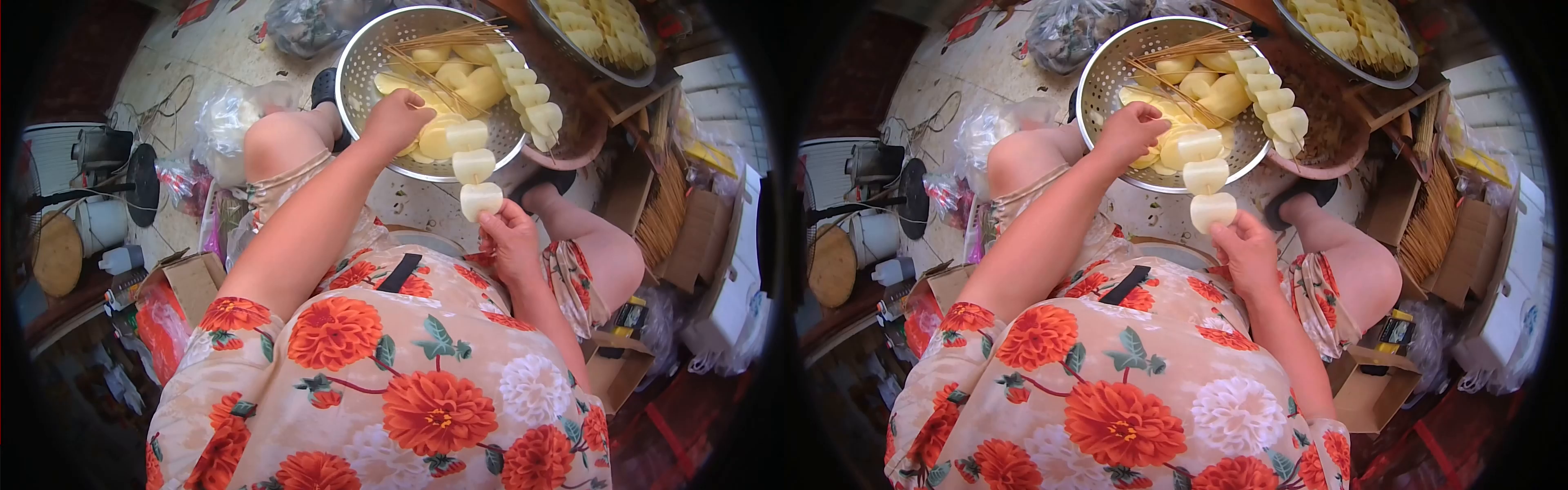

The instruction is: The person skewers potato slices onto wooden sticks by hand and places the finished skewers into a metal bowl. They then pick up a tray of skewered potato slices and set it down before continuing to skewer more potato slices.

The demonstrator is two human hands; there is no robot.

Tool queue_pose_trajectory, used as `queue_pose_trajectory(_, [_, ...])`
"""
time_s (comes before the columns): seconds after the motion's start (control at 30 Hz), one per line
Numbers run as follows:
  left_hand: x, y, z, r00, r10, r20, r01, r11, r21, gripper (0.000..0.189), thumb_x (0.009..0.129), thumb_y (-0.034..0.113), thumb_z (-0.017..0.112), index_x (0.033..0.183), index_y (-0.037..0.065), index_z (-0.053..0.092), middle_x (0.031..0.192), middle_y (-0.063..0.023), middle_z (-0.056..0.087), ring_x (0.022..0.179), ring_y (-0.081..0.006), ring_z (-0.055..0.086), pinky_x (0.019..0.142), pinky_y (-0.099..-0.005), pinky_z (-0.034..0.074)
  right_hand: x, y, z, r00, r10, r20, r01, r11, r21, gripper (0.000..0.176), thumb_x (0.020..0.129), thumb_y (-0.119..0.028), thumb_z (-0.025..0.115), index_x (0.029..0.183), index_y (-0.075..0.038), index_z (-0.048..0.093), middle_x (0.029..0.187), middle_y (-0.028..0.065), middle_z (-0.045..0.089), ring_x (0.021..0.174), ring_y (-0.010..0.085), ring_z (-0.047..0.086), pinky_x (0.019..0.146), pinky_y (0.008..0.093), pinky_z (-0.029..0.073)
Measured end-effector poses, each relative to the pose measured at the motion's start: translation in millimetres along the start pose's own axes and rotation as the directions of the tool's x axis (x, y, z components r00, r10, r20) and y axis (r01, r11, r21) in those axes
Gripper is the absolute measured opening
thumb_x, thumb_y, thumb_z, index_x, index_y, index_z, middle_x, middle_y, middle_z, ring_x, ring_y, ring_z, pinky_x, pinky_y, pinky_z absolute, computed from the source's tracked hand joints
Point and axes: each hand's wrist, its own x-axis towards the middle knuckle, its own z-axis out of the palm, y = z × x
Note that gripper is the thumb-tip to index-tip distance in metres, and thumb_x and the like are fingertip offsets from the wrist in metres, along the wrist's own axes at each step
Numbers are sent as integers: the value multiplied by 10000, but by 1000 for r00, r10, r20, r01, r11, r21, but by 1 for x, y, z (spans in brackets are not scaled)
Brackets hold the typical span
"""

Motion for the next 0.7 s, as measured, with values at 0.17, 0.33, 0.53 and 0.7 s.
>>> queue_pose_trajectory(0.17, [-6,10,18,980,198,35,-179,780,599,521,710,322,749,1103,47,544,985,-161,627,909,-310,616,764,-406,483,-1,-1,-5,998,-59,-32,60,998,25,185,826,-82,638,1001,-26,615,666,-24,537,540,40,450,489,175,361])
queue_pose_trajectory(0.33, [1,6,26,983,133,125,-183,729,660,393,726,256,730,1027,72,555,960,-153,639,918,-318,612,764,-407,484,-5,1,-8,995,-87,-37,89,995,33,183,832,-82,632,1005,-25,612,674,-22,543,547,40,453,491,178,365])
queue_pose_trajectory(0.53, [2,-13,17,966,258,21,-223,789,573,251,765,122,628,1013,92,604,865,-181,649,838,-346,624,734,-420,489,-7,0,-7,996,-84,-2,84,996,-5,192,834,-85,630,1013,-16,610,681,-25,546,544,34,449,484,179,360])
queue_pose_trajectory(0.7, [2,-10,-8,984,177,-33,-131,832,539,296,747,54,579,1032,77,655,942,-186,660,874,-308,641,793,-373,495,-12,-2,-5,998,-25,59,25,1000,2,187,836,-94,624,1004,-12,613,669,-32,541,541,29,448,477,182,353])
